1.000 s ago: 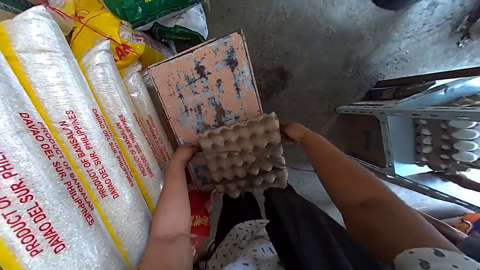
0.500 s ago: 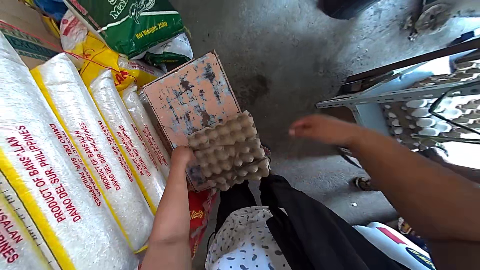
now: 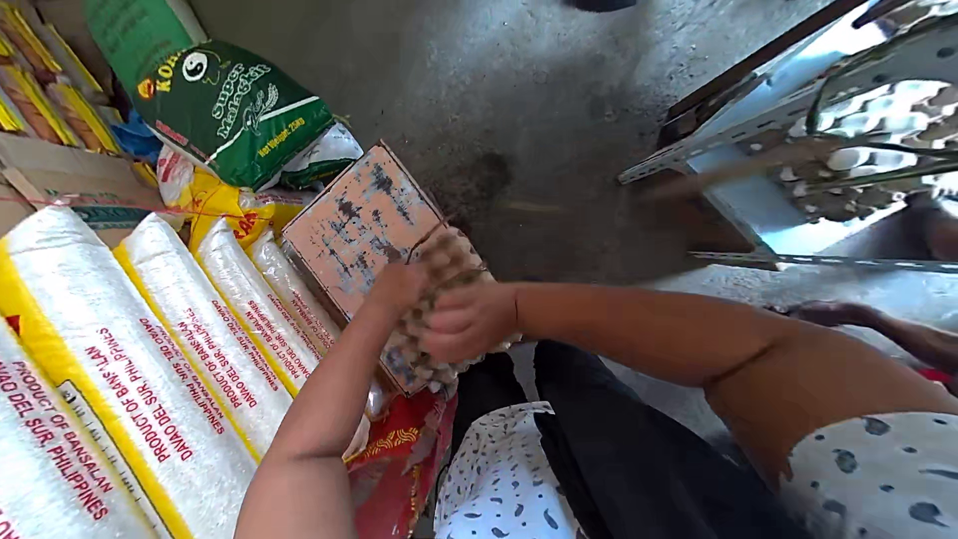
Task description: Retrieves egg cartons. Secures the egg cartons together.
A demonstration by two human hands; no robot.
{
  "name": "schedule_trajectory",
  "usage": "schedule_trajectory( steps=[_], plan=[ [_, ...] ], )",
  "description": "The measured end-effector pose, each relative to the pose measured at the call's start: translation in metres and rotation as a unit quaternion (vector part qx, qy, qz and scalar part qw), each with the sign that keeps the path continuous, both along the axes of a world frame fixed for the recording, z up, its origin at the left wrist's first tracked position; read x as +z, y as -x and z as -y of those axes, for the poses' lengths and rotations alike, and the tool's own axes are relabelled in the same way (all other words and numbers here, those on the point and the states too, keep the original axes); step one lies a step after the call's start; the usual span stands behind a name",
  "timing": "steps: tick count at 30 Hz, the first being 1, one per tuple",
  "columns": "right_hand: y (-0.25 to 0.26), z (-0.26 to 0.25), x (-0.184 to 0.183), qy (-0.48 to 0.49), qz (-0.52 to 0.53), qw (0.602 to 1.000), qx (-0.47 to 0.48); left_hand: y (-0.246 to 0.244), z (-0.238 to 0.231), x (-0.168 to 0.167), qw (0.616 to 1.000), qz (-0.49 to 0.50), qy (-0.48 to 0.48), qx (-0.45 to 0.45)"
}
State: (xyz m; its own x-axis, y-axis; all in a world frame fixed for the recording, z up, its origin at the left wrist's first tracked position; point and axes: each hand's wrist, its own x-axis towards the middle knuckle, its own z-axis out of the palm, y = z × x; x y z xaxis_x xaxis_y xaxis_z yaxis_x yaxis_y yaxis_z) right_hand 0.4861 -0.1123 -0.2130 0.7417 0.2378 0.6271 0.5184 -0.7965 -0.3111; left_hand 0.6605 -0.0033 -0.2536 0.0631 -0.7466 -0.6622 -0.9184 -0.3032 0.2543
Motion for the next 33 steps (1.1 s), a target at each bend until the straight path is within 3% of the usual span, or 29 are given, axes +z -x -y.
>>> schedule_trajectory(
  steps=[2,4,6,7,9,13,17,19,21,24,26,27,28,31,33],
  plan=[
    [0.034,-0.006,-0.049,-0.069,-0.172,0.982,0.024,-0.007,0.01,-0.008,0.996,0.012,-0.013,-0.088],
    [0.042,0.005,-0.092,-0.164,-0.407,0.894,-0.089,-0.004,0.016,-0.014,0.994,0.018,-0.008,-0.106],
    [0.037,0.022,-0.131,-0.236,-0.509,0.803,-0.201,0.001,0.023,-0.021,0.993,0.026,0.004,-0.116],
    [0.034,0.027,-0.148,-0.246,-0.517,0.791,-0.217,0.002,0.026,-0.025,0.992,0.03,0.007,-0.124],
    [0.03,0.03,-0.168,-0.225,-0.51,0.808,-0.19,0.005,0.031,-0.032,0.99,0.038,-0.001,-0.136],
    [0.006,0.045,-0.172,-0.165,-0.51,0.836,-0.117,0.007,0.041,-0.038,0.989,0.043,-0.02,-0.139],
    [-0.017,0.076,-0.155,-0.134,-0.564,0.807,-0.109,0.007,0.041,-0.048,0.992,0.021,-0.012,-0.127],
    [-0.019,0.077,-0.158,-0.193,-0.558,0.793,-0.149,0.01,0.041,-0.053,0.991,0.023,-0.013,-0.128],
    [-0.013,0.065,-0.172,-0.371,-0.504,0.742,-0.241,0.012,0.044,-0.054,0.991,0.028,-0.017,-0.129],
    [0.001,0.042,-0.197,-0.621,-0.452,0.549,-0.328,0.016,0.055,-0.051,0.992,0.021,-0.007,-0.122],
    [0.011,0.025,-0.199,-0.697,-0.482,0.428,-0.315,0.026,0.062,-0.052,0.992,0.009,-0.004,-0.128],
    [0.013,0.018,-0.2,-0.709,-0.504,0.389,-0.304,0.032,0.067,-0.054,0.99,0.006,-0.011,-0.141],
    [0.014,0.012,-0.202,-0.715,-0.513,0.376,-0.29,0.04,0.069,-0.057,0.988,0.003,-0.014,-0.156],
    [0.015,0.01,-0.21,-0.715,-0.497,0.413,-0.266,0.062,0.069,-0.058,0.985,-0.013,-0.012,-0.172],
    [0.014,0.013,-0.203,-0.713,-0.508,0.392,-0.283,0.072,0.063,-0.054,0.988,-0.005,-0.008,-0.152]
  ],
)
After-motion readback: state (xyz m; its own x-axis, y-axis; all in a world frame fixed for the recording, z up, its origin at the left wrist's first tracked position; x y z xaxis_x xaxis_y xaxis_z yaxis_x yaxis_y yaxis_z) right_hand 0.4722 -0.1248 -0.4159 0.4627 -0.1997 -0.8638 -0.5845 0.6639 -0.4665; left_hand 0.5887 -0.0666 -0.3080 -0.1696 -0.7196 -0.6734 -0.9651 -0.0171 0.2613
